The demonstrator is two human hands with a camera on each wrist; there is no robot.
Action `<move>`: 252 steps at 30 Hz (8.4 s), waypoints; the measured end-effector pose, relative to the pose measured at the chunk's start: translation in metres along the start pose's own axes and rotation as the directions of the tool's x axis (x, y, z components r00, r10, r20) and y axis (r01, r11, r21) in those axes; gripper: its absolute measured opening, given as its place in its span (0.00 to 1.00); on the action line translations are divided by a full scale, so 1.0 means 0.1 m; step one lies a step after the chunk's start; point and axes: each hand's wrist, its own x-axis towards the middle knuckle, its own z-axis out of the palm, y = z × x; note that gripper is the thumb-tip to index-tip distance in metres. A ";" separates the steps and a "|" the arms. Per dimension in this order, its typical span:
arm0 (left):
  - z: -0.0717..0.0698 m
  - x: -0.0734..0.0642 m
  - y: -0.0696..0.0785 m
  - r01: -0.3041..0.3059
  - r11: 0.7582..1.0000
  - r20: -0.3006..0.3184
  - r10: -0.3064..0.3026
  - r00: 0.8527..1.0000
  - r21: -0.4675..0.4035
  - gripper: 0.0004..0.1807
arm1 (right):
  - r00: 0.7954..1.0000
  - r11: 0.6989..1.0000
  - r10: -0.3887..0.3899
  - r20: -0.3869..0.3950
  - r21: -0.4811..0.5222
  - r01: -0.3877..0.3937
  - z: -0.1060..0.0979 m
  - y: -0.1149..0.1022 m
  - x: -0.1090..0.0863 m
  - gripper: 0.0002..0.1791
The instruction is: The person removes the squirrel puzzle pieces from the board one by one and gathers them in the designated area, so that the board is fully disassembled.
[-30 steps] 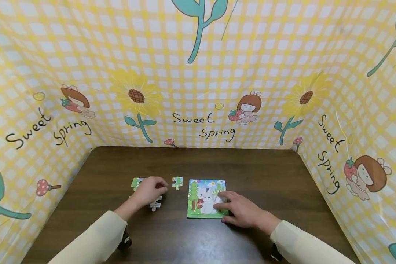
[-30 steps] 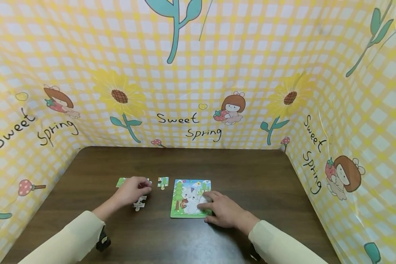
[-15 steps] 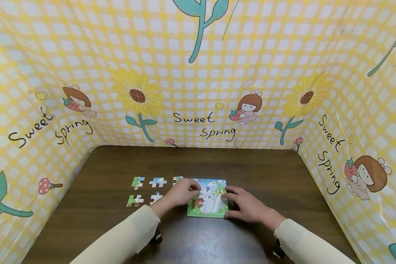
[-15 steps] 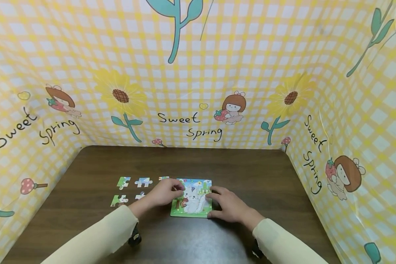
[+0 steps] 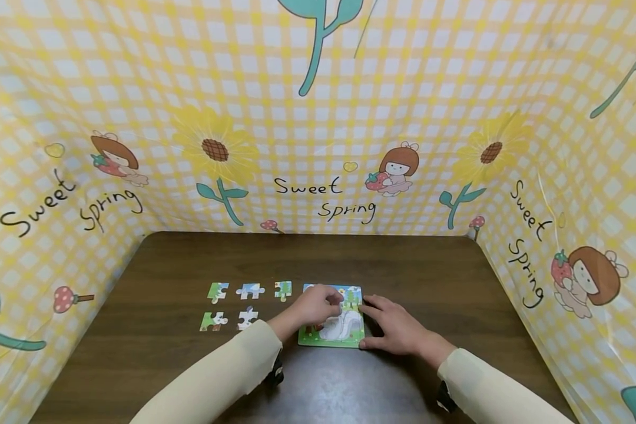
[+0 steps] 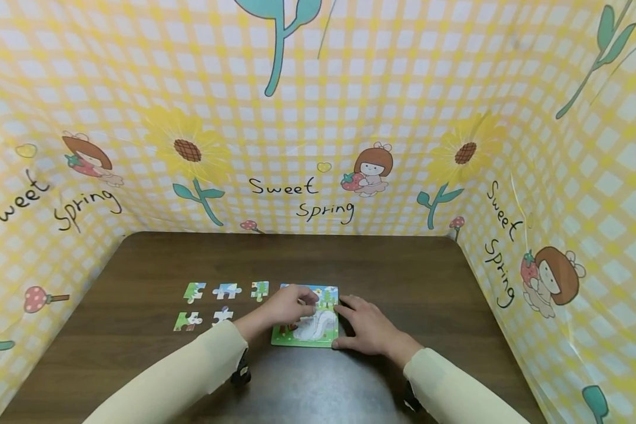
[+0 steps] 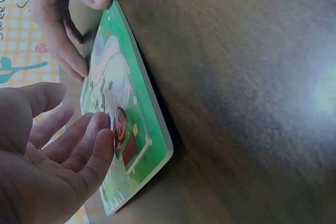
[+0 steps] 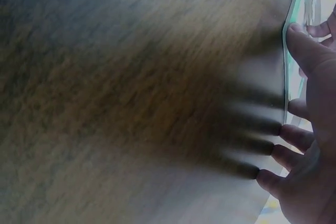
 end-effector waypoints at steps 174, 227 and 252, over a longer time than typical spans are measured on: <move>-0.25 -0.47 -0.25 -0.116 0.962 0.008 0.117 0.993 0.246 0.10 | 0.943 0.938 -0.330 -0.032 -0.121 0.324 0.22 -0.59 -0.07 0.27; -0.53 -0.62 -0.33 -0.047 0.981 -0.046 0.039 0.998 -0.189 0.09 | 0.950 0.941 -0.304 0.071 -0.132 0.311 0.14 -0.62 0.00 0.32; -1.16 -1.79 -1.25 0.103 0.979 -0.056 -0.114 0.992 -0.174 0.11 | 0.958 0.947 -0.278 0.074 -0.147 0.286 0.15 -0.61 0.00 0.32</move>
